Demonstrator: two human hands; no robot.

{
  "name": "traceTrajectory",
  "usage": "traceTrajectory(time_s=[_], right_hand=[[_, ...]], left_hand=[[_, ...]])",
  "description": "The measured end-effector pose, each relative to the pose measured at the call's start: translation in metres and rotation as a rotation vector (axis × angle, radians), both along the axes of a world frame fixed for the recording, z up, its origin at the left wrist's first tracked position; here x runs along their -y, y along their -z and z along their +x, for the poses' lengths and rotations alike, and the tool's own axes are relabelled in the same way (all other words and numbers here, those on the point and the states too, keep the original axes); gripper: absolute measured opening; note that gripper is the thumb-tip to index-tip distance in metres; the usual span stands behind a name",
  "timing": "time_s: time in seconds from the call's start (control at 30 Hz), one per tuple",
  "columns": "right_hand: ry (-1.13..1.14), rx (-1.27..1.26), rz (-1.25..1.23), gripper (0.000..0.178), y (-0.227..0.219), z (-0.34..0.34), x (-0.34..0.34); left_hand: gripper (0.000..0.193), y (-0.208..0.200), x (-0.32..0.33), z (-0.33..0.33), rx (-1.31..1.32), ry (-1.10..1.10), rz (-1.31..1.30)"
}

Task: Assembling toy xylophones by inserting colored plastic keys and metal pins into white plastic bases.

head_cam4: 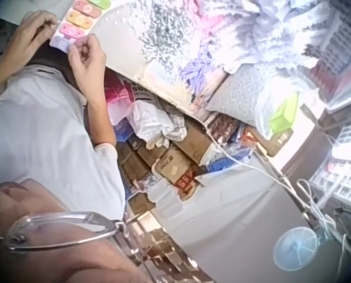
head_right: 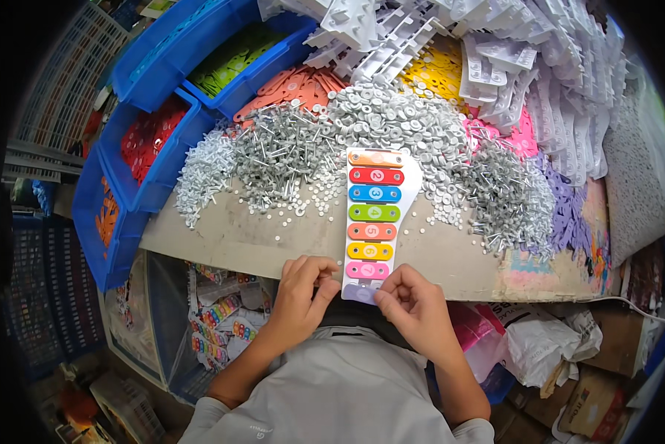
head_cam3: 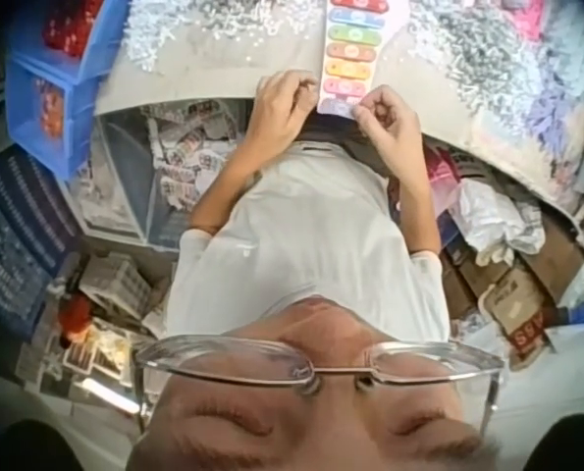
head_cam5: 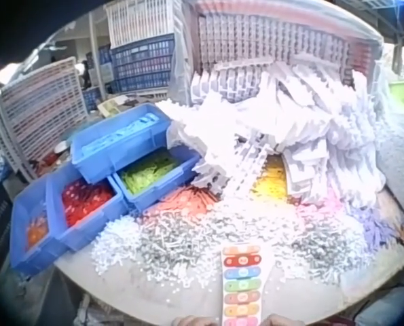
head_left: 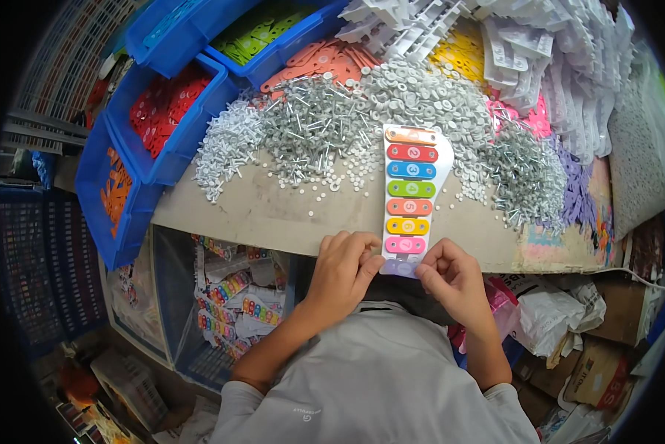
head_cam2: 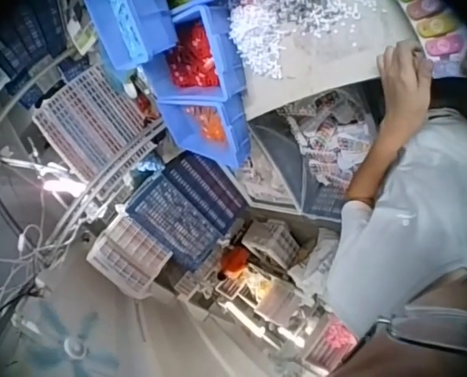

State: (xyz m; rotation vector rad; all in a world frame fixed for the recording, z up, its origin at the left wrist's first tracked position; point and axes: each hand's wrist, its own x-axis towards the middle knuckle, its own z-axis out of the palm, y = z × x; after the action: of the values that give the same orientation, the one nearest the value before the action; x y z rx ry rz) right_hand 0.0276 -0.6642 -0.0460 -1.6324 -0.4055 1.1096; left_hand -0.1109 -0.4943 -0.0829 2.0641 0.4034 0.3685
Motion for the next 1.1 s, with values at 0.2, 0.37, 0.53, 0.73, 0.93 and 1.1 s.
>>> traceTrajectory(time_s=[0.2, 0.37, 0.53, 0.73, 0.93, 1.1], right_hand=[[0.046, 0.026, -0.043, 0.012, 0.011, 0.0, -0.001], [0.038, 0.269, -0.137, 0.015, 0.011, -0.001, -0.008], [0.063, 0.155, -0.139, 0.024, 0.027, 0.006, 0.004], [0.134, 0.031, 0.022, 0.017, 0.039, 0.019, 0.016], [0.144, 0.076, -0.015, 0.016, 0.044, 0.02, 0.021], [0.094, 0.043, 0.009, 0.015, 0.042, 0.02, 0.015]], left_hand=[[0.034, 0.015, 0.012, 0.004, -0.063, -0.041, 0.055], [0.037, 0.019, 0.013, 0.005, -0.024, -0.086, -0.008], [0.044, 0.024, 0.012, 0.006, -0.05, -0.099, -0.163], [0.025, 0.014, -0.041, -0.001, 0.035, -0.236, 0.074], [0.015, 0.026, -0.151, -0.025, -0.087, -0.651, 0.703], [0.016, 0.039, -0.176, -0.04, -0.25, -0.624, 0.919]])
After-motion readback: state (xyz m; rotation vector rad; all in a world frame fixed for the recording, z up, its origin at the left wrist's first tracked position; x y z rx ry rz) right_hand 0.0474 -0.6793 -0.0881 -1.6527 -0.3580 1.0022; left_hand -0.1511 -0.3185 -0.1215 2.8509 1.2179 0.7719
